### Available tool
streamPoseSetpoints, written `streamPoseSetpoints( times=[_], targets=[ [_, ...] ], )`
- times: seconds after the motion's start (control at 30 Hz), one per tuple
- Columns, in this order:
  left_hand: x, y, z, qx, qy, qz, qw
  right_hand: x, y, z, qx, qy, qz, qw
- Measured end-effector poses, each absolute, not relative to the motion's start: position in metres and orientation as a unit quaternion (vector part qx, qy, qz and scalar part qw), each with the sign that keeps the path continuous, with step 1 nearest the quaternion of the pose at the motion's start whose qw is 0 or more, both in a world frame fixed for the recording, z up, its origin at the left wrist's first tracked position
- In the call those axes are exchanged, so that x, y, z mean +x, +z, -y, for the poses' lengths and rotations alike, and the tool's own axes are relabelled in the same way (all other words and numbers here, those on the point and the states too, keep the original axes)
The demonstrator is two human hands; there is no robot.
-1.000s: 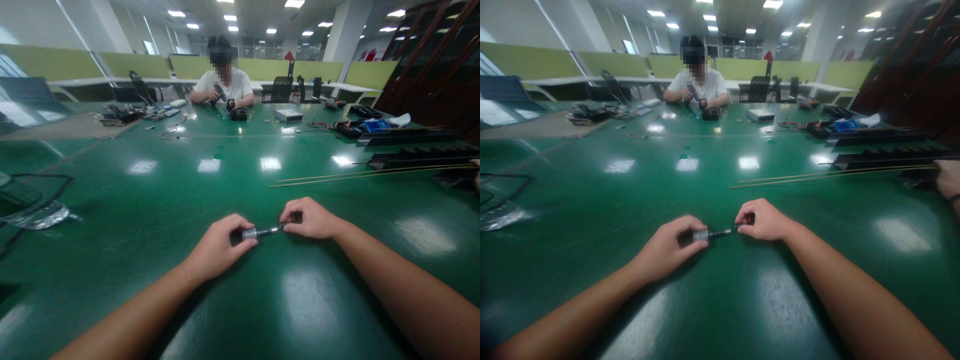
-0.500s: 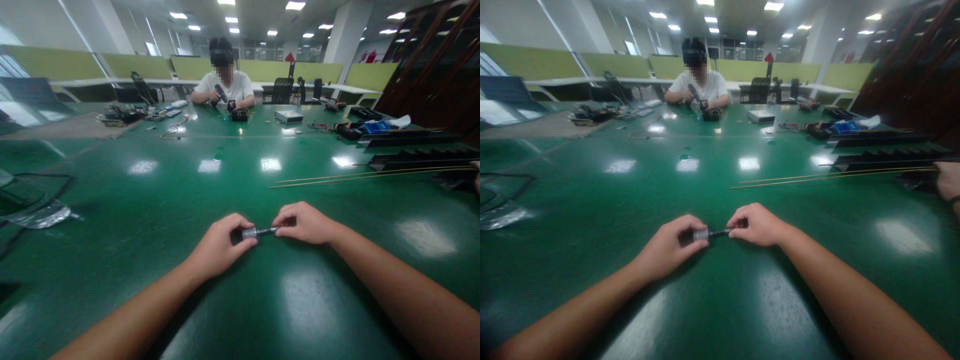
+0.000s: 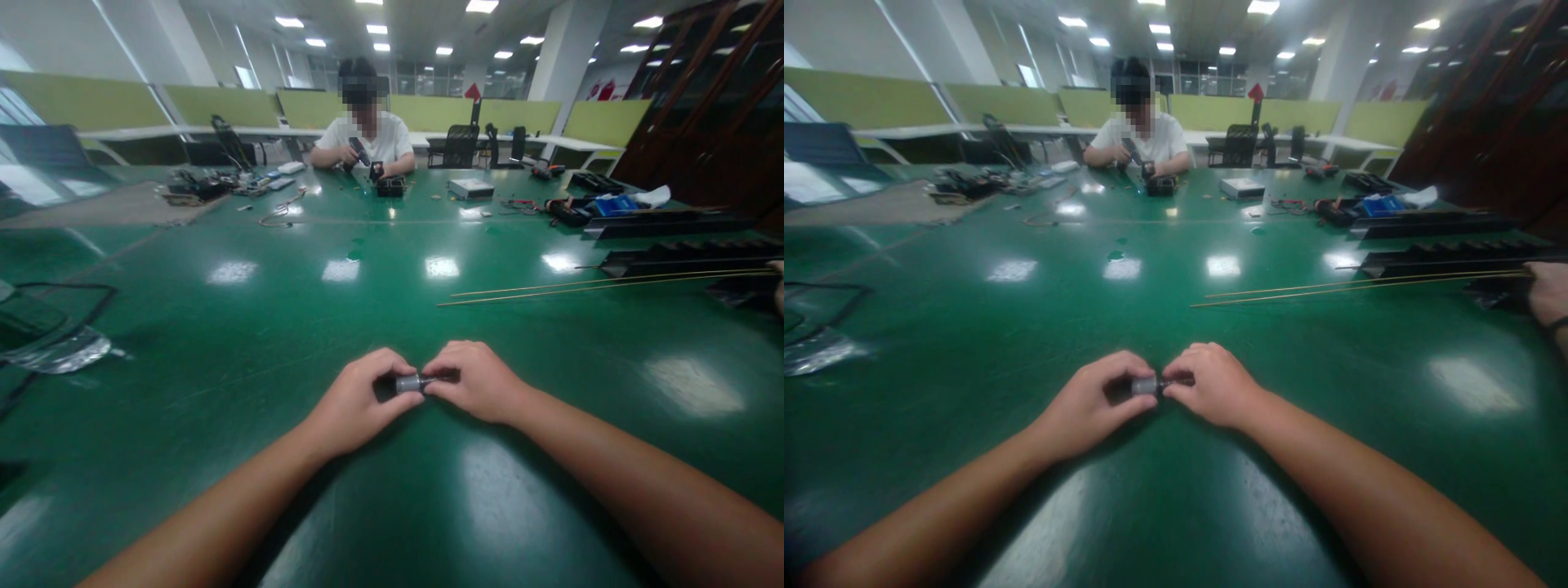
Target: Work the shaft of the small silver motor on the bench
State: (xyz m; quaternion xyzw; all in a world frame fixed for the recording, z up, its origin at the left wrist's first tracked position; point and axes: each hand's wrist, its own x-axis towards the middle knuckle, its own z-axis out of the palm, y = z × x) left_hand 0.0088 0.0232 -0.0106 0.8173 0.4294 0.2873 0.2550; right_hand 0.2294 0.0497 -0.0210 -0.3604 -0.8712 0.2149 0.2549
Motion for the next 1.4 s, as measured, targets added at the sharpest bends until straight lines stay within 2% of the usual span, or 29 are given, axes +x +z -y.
streamPoseSetpoints(
  times=[0.83,1.4],
  targets=[
    [0.0107,-0.0117,-0.0213,0.817,0.274,-0.448,0.236,0.2282,-0.0204,-0.0467,-0.346,0.211,0.870,0.279],
    [0.0100,-0.0109,-0.0211,0.822,0.265,-0.442,0.240,0.2310,-0.0170,-0.0473,-0.349,0.221,0.872,0.263]
  ],
)
